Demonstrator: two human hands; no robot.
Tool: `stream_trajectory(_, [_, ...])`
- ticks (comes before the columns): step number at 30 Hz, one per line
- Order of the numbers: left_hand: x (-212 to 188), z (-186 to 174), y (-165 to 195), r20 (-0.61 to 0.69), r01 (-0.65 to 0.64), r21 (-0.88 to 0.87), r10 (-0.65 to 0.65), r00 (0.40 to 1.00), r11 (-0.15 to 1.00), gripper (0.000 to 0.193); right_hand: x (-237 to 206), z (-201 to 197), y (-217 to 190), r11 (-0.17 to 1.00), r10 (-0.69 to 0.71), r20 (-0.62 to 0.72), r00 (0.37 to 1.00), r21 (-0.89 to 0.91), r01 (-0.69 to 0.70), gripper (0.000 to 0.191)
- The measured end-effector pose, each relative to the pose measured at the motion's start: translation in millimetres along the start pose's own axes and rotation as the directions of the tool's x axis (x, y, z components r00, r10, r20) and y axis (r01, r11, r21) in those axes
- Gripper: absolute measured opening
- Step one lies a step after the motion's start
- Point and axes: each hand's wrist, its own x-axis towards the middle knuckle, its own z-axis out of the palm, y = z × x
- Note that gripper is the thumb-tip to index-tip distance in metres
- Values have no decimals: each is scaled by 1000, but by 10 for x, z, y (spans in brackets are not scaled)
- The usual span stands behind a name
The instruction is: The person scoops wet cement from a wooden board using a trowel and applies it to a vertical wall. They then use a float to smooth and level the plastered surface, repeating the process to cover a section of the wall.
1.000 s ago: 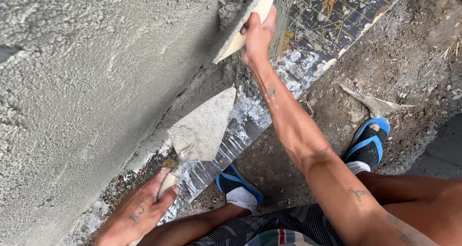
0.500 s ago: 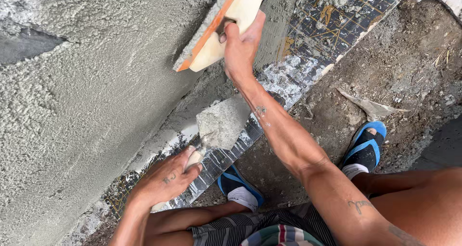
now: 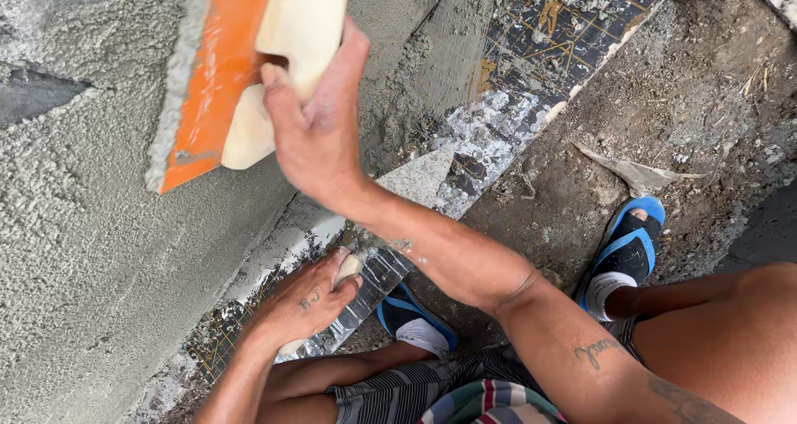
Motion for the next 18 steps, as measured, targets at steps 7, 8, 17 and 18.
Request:
stream_trajectory(7, [-26,4,36,28,11,-2,-11,1000,1000,69,-199,-471,-33,927,252,106,962,259,-271,62])
stream_trajectory(8, [-34,-3,34,51,48,-9,-48,998,999,67,-154,-703,93,950,255,51,965,172,-260,64])
stream_trajectory(17, [-70,40,-80,219,206,64,-216,952,976,70,430,-2034,1586,743,484,-88,871,567,-356,47])
stream_trajectory(18, [-63,56,-90,173,145,63,-154,973,987,70,501,-2028,1710,785,449,-101,888,519,-338,48])
